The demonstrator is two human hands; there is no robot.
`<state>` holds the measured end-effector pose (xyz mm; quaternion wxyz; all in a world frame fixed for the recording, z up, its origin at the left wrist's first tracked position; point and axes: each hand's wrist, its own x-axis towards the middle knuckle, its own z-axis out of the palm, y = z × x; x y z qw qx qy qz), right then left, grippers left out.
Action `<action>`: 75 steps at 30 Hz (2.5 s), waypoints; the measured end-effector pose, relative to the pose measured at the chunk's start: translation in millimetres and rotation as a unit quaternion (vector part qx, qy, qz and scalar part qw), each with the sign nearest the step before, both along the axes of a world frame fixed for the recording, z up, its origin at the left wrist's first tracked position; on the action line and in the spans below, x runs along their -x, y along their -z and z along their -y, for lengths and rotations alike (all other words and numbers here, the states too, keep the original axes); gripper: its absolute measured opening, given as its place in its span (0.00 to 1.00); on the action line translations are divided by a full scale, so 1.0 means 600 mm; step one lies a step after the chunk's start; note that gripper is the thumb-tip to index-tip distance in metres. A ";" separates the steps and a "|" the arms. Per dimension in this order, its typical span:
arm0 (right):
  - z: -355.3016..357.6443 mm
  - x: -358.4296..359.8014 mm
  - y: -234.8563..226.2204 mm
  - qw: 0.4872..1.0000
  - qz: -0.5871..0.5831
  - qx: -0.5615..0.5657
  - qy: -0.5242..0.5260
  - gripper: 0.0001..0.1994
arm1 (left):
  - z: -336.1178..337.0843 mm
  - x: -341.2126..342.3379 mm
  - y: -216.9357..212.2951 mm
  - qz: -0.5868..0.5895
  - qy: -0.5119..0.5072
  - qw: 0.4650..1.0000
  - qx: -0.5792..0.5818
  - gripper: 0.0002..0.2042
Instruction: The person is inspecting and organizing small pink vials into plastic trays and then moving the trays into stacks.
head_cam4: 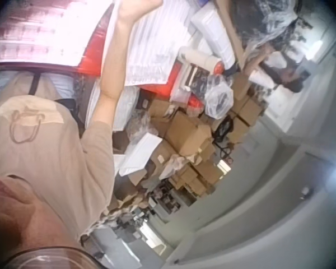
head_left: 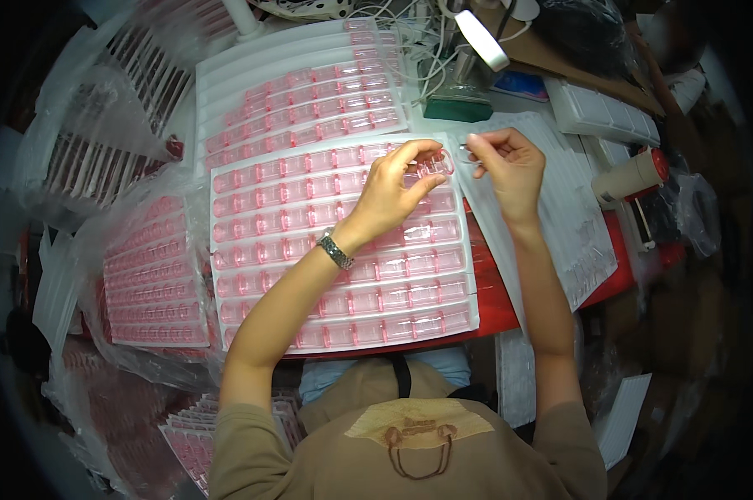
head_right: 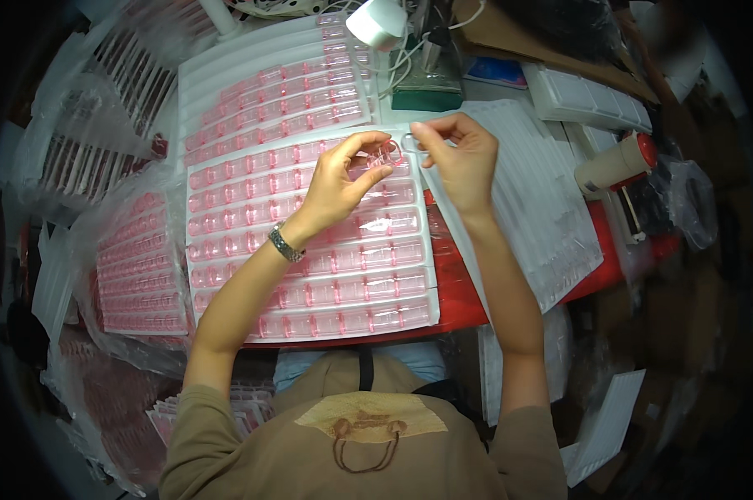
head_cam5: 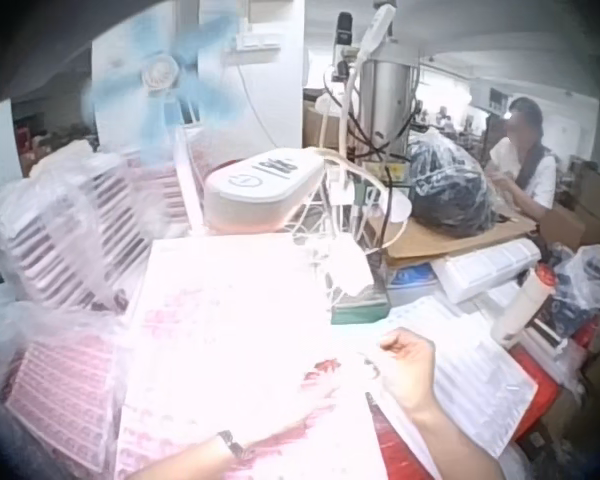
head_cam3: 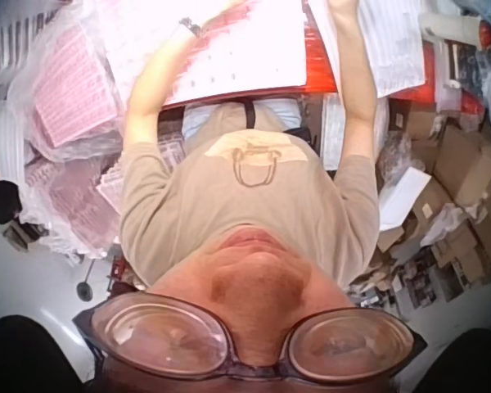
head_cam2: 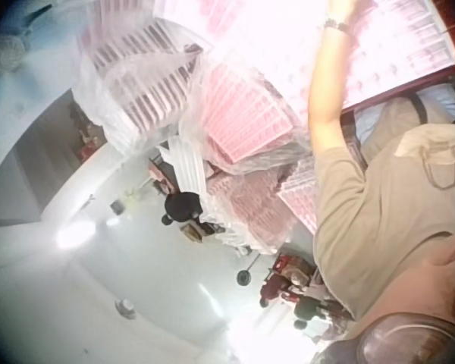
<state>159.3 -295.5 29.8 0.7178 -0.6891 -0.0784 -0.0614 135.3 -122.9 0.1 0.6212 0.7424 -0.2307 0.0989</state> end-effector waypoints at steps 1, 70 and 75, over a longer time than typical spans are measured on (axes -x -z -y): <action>-0.034 0.005 0.006 0.996 0.053 0.056 0.033 0.03 | -0.007 0.008 0.001 0.034 -0.045 0.998 -0.037 0.17; -0.049 0.079 -0.013 0.971 0.148 0.151 0.111 0.07 | 0.004 0.063 -0.017 -0.088 -0.038 0.980 0.171 0.11; -0.135 0.080 -0.024 0.971 0.191 0.127 0.074 0.05 | -0.042 0.074 -0.030 -0.092 -0.086 0.952 0.278 0.13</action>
